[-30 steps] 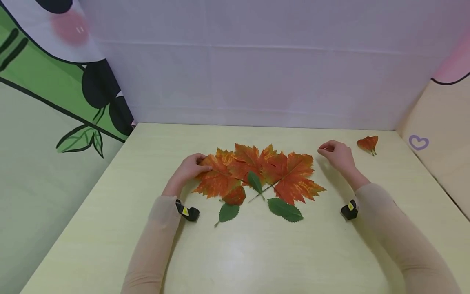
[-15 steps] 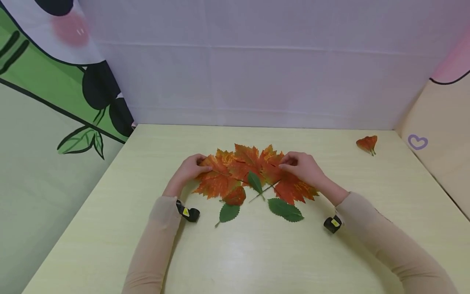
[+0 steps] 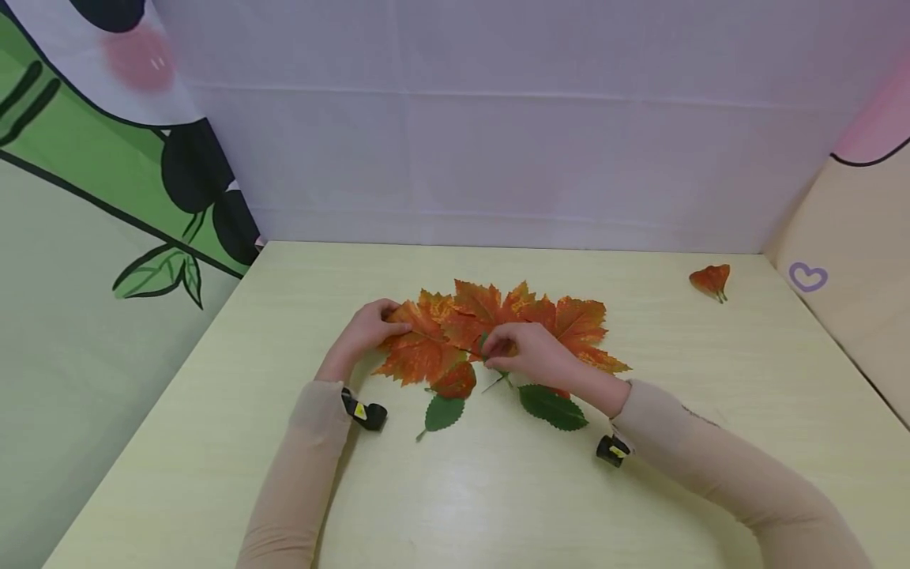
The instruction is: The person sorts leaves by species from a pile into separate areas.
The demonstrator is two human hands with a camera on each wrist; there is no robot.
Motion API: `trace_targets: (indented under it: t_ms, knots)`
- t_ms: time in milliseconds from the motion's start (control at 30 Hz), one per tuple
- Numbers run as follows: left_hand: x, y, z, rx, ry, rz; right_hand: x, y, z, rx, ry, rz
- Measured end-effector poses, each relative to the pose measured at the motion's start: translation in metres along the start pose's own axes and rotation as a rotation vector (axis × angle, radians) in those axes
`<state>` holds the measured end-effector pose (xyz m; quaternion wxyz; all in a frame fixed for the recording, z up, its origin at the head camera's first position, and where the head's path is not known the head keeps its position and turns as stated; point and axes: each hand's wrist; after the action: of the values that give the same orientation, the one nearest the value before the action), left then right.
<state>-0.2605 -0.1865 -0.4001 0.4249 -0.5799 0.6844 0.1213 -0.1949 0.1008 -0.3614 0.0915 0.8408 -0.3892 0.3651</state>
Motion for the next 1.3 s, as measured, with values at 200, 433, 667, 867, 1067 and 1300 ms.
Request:
trace_targets:
  t_ms: [200, 433, 667, 867, 1067, 1300]
  knots:
    - [0.000, 0.000, 0.000, -0.001, 0.007, -0.001, 0.008, 0.012, 0.012, 0.039, -0.073, -0.037]
    - [0.001, 0.001, 0.000, -0.002, 0.006, 0.001, 0.014, 0.022, 0.019, 0.095, -0.149, 0.003]
    - [0.000, 0.001, 0.000, 0.002, 0.016, 0.008, 0.007, 0.031, 0.026, 0.115, -0.271, 0.033]
    - [0.001, 0.001, 0.000, 0.000, 0.016, 0.002, 0.006, 0.032, 0.028, 0.138, -0.314, 0.063]
    - [0.000, 0.000, -0.001, 0.002, 0.013, 0.009, 0.006, 0.031, 0.027, 0.161, -0.248, 0.083]
    - [0.001, -0.001, -0.001, 0.003, 0.011, 0.017, 0.000, 0.024, 0.015, 0.227, -0.023, 0.024]
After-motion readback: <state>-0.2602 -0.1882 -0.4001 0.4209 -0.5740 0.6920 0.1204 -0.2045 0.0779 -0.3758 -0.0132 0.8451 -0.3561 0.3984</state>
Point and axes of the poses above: each hand's wrist, its own y-axis towards the middle knuckle, its own z-axis out of the palm, x = y × z, and after that the axes turned 13 degrees about x, right-handed
